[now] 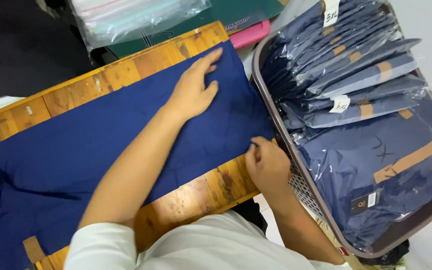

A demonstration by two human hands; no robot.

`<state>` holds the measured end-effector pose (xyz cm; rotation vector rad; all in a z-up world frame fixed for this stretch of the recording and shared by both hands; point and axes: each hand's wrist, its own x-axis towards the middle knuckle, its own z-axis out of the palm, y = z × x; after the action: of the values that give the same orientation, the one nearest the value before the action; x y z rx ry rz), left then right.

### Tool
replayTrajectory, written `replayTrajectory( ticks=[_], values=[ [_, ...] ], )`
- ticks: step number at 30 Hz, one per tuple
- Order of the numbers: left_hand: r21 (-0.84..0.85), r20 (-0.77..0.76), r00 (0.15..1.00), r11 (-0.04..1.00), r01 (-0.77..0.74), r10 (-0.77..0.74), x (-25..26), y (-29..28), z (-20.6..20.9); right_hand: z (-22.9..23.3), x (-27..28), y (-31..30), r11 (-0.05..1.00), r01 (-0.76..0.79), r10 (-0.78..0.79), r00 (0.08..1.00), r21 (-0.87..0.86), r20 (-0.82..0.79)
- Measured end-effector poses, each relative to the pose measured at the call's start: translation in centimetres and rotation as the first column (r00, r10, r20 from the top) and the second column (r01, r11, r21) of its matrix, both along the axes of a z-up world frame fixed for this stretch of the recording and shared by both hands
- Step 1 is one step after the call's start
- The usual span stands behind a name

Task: Folding a blue shirt and placing it into a clear plastic bag on a wooden workbench.

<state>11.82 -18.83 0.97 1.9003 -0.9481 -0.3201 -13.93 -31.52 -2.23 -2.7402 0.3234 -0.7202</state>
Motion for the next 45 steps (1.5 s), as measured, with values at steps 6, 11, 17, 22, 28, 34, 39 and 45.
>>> replayTrajectory(
  ticks=[6, 11, 17, 22, 28, 34, 39, 45],
  values=[
    [0.557, 0.384, 0.922, 0.787, -0.266, 0.039, -4.5, 12.7, 4.3, 2.3, 3.1, 2.6, 0.972, -0.234, 0.235, 0.962, 0.021, -0.139],
    [0.661, 0.476, 0.832, 0.508, -0.553, 0.286, -8.5, 25.2, 3.7, 1.7, 7.1, 3.4, 0.93, -0.364, 0.356, 0.867, 0.046, -0.35],
    [0.726, 0.458, 0.784, 0.333, -0.602, 0.418, -10.7, 35.7, -0.3, 1.5, 12.0, 3.8, 0.887, -0.461, 0.398, 0.76, 0.005, -0.514],
    [0.751, 0.412, 0.789, 0.321, -0.577, 0.456, -11.5, 38.1, -0.8, 1.3, 12.3, 6.3, 0.867, -0.497, 0.417, 0.681, 0.038, -0.602],
    [0.744, 0.405, 0.775, 0.317, -0.588, 0.486, -12.2, 40.8, -0.4, 1.9, 12.1, 9.1, 0.846, -0.533, 0.429, 0.699, -0.017, -0.572],
    [0.604, 0.157, 0.776, 0.563, -0.565, 0.611, -13.1, 44.1, 2.8, 2.1, 12.2, 7.8, 0.886, -0.46, 0.302, 0.658, -0.051, -0.689],
    [0.631, 0.48, 0.663, 0.299, -0.716, 0.574, -15.2, 51.2, 1.8, 1.5, 11.2, 7.4, 0.83, -0.557, 0.497, 0.745, -0.006, -0.445],
    [0.617, 0.515, 0.565, 0.178, -0.766, 0.645, -16.0, 55.8, 0.9, 2.4, 10.2, 13.2, 0.662, -0.747, 0.682, 0.569, 0.059, -0.46]
  ],
)
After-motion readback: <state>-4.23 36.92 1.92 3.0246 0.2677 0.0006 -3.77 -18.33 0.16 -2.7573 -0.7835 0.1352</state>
